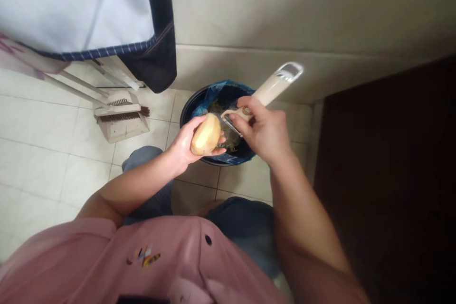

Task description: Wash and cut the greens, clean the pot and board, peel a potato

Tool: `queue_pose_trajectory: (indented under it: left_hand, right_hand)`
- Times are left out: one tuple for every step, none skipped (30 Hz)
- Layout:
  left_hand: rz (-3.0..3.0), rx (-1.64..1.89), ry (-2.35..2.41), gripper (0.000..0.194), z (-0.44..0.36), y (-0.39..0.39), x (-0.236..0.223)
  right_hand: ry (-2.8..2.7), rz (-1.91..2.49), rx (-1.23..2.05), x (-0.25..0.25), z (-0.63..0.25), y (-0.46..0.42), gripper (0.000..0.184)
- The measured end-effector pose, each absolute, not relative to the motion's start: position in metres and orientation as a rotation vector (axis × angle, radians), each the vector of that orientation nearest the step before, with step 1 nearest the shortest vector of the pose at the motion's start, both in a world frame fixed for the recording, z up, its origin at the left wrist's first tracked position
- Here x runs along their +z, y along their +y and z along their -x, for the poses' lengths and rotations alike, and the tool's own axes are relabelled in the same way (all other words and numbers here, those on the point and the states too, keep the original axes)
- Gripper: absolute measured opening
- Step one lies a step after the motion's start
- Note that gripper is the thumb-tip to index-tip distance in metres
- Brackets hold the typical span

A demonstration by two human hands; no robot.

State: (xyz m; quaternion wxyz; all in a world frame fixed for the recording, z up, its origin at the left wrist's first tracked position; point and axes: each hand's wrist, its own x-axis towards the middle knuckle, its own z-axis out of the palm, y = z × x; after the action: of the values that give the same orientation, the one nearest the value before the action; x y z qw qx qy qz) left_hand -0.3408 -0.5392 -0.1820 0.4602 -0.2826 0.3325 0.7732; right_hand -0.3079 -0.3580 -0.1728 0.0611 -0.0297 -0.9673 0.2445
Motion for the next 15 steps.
queue_pose_trajectory:
  left_hand:
    - [0.705, 1.88, 0.82, 0.04, 0.341, -0.538, -0.183]
    - [0.713, 1.866, 0.824, 0.039, 0.341, -0.537, -0.184]
    - [0.722, 1.861, 0.831, 0.038, 0.341, -0.537, -0.185]
    - [0.734, 1.862, 0.842, 0.037, 0.34, -0.536, -0.187]
    - [0.74, 1.868, 0.854, 0.036, 0.339, -0.536, -0.189]
    - [0.735, 1.878, 0.861, 0.035, 0.338, -0.537, -0.191]
    - [0.718, 1.894, 0.861, 0.034, 0.336, -0.537, -0.193]
    - [0.691, 1.908, 0.857, 0.032, 0.335, -0.538, -0.195]
    - [0.657, 1.919, 0.849, 0.031, 0.334, -0.539, -0.197]
    - [0.624, 1.925, 0.84, 0.029, 0.333, -0.539, -0.198]
    - [0.595, 1.916, 0.835, 0.029, 0.333, -0.54, -0.198]
    - [0.57, 1.89, 0.832, 0.03, 0.334, -0.54, -0.198]
    - [0.543, 1.858, 0.828, 0.031, 0.334, -0.539, -0.197]
    - [0.513, 1.827, 0.817, 0.032, 0.335, -0.539, -0.195]
    - [0.484, 1.801, 0.801, 0.034, 0.335, -0.539, -0.193]
  right_hand:
    - [-2.817, 0.026, 0.877, -0.172, 0.305, -0.36, 0.032]
    - [-2.726, -0.042, 0.991, -0.17, 0.302, -0.363, 0.033]
    - [-2.657, -0.115, 1.078, -0.169, 0.299, -0.367, 0.034]
    - [-2.611, -0.195, 1.141, -0.167, 0.297, -0.372, 0.034]
    - [-2.583, -0.283, 1.185, -0.166, 0.294, -0.377, 0.034]
    - [-2.575, -0.376, 1.21, -0.164, 0.292, -0.383, 0.034]
    - [-2.581, -0.462, 1.216, -0.163, 0.29, -0.388, 0.033]
    - [-2.596, -0.529, 1.207, -0.163, 0.29, -0.392, 0.034]
    - [-2.616, -0.574, 1.187, -0.162, 0.289, -0.395, 0.035]
    - [-2.635, -0.593, 1.163, -0.163, 0.29, -0.396, 0.036]
    - [-2.65, -0.583, 1.139, -0.163, 0.291, -0.396, 0.038]
    - [-2.659, -0.546, 1.116, -0.164, 0.292, -0.394, 0.04]
    - [-2.664, -0.492, 1.093, -0.166, 0.295, -0.39, 0.042]
    - [-2.672, -0.429, 1.065, -0.169, 0.298, -0.386, 0.043]
    - [-2.682, -0.358, 1.031, -0.173, 0.301, -0.38, 0.043]
